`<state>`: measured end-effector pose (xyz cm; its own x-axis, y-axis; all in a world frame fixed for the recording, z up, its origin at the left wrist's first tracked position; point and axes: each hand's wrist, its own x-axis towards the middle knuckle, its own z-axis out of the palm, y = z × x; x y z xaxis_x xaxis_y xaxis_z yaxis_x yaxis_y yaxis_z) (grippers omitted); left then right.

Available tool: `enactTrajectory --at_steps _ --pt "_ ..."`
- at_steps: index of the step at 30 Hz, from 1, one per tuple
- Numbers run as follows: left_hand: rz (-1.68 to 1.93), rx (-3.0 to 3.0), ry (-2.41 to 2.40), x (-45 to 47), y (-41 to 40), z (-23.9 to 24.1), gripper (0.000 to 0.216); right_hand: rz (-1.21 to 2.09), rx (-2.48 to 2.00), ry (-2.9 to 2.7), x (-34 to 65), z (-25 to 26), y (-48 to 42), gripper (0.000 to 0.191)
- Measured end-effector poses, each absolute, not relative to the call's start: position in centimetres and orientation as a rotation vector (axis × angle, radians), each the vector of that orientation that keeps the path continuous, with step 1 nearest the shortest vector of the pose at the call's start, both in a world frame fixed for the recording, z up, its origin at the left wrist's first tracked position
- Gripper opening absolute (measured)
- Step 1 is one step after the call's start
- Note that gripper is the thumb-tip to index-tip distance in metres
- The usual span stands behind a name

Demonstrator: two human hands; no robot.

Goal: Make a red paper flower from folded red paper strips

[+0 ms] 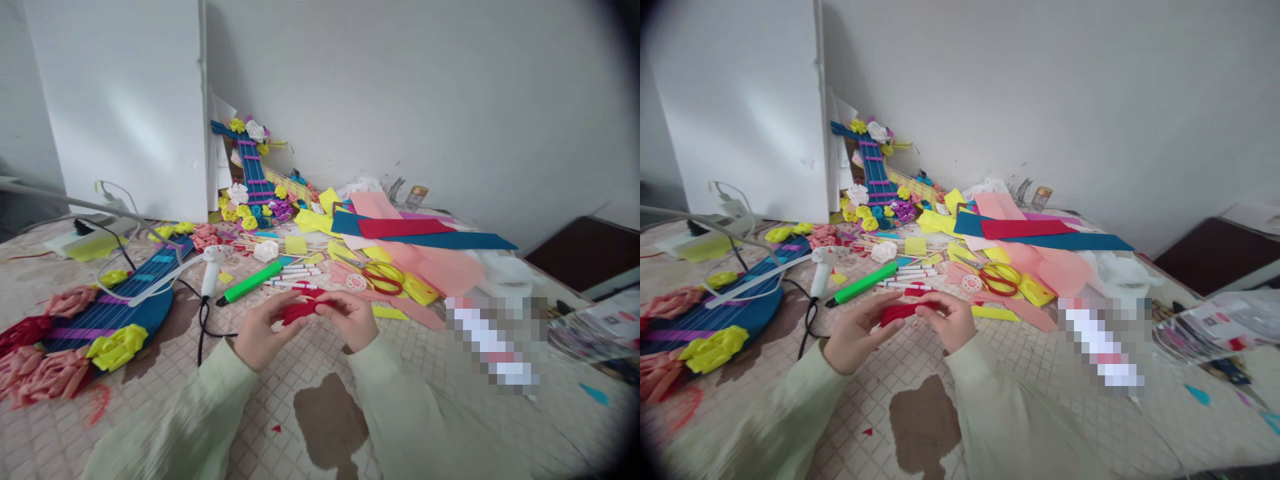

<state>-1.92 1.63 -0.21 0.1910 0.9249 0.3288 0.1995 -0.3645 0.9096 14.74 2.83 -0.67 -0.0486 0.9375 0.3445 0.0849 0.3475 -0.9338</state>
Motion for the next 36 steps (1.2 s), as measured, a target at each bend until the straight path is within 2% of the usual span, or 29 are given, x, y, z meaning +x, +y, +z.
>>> enactTrajectory --at_steps 5,10,15,25,31,36 --pt "1.178 1.899 1.193 -2.02 1.46 -0.09 0.021 0.88 -0.9 -1.587 14.54 -0.89 2.5 0.009" --pt "1.263 2.089 1.256 -2.34 1.23 0.4 0.013 0.814 -0.896 -1.591 14.67 -0.94 2.68 0.009" --pt "1.338 2.251 1.158 -2.26 1.03 0.72 0.012 0.779 -0.824 -1.695 14.84 -0.76 2.64 0.022" --pt "1.323 2.335 1.136 -2.17 1.0 0.26 0.013 0.708 -0.898 -1.607 14.8 -1.33 2.75 0.019" --pt "1.344 2.352 1.152 -2.28 1.02 0.39 0.012 0.725 -0.853 -1.718 14.89 -0.85 2.62 0.028" --pt "1.274 2.339 1.179 -2.2 0.99 0.51 0.013 0.752 -0.835 -1.715 14.86 -0.76 2.5 0.026"
